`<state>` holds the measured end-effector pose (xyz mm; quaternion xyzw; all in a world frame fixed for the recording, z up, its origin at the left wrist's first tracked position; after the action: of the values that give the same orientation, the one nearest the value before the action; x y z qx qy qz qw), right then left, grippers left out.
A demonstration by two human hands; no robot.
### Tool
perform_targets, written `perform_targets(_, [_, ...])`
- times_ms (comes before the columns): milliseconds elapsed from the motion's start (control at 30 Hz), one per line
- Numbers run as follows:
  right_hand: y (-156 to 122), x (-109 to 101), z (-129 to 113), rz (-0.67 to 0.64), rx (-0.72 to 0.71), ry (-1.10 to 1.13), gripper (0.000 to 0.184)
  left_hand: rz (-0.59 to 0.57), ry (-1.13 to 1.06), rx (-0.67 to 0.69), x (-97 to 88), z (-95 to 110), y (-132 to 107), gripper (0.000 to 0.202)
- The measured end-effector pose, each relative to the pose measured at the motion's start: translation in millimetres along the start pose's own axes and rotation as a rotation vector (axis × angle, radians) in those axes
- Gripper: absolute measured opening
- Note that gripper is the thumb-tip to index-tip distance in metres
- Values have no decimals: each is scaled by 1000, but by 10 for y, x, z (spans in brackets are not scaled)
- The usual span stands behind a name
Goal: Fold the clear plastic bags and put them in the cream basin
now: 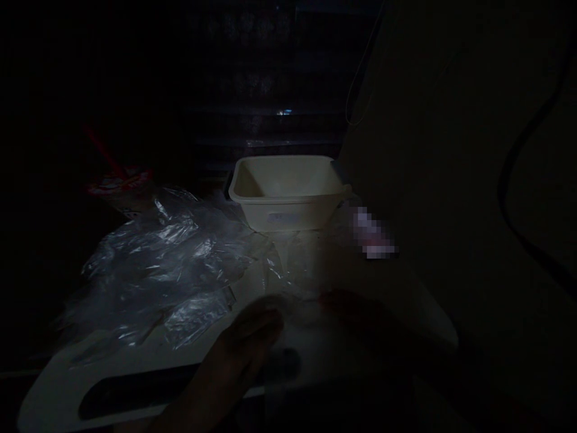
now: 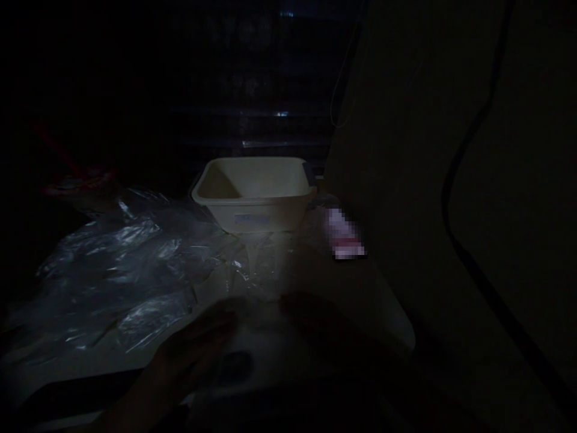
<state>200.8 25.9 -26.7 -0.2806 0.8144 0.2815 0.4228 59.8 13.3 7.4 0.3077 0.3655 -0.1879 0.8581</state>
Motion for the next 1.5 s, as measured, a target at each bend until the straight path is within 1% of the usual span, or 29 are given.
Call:
perform_targets(100, [19,-28,30,15,43,39,33,33,-101,-51,-26,-50,31,26])
perform_targets(167, [34,-31,49,22,76,63,32,31,-167,-123,-24,-104,52,24])
perform_targets(267, [48,-27,64,24,114,100,28,37,-209,-249,-40,-196,55,23])
perform_targets(467, [25,-65,128,52,229,145,24,-4,-307,-478,-9,-382,-7,22])
perform_targets(600, [26,-52,183,57,313,178,22,-15,-370,-588,23,-470,-32,22])
perform_targets(667, [37,-36,211,56,356,197,22,-40,-413,-644,68,-510,-54,22])
perform_targets(767, [59,-19,256,57,422,229,21,-92,-486,-772,168,-600,-115,24])
perform_targets(900, [96,-21,339,69,502,268,25,-87,-622,-921,258,-699,-156,29])
perform_targets(1000, [127,-17,401,75,553,282,20,-86,-653,-990,298,-737,-158,31])
perform_targets(1100, [147,15,427,64,609,312,22,-82,-646,-1038,312,-761,-176,31])
perform_targets(1167, [137,48,438,65,665,377,23,-68,-665,-1061,320,-775,-196,27])
perform_targets(1267, [124,66,442,121,712,508,15,-31,-726,-1069,331,-791,-212,23])
perform_targets(1333, [111,64,459,165,734,560,10,-13,-766,-1061,340,-792,-210,25])
perform_targets(1367, [97,69,476,185,755,581,13,-4,-785,-1058,341,-791,-210,29])
perform_targets(1500, [44,101,544,253,827,650,38,31,-816,-1007,295,-768,-190,50])
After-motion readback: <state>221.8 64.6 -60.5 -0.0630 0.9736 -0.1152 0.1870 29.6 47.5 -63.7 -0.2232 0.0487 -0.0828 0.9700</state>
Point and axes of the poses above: each hand's wrist, its own y-axis towards the middle knuckle, its own x-axis out of the palm, z = x × y, the point moved 10 cm from there along y, towards the middle knuckle, and after that the axes turned 7 degrees about -x, right-handed, at the moved point
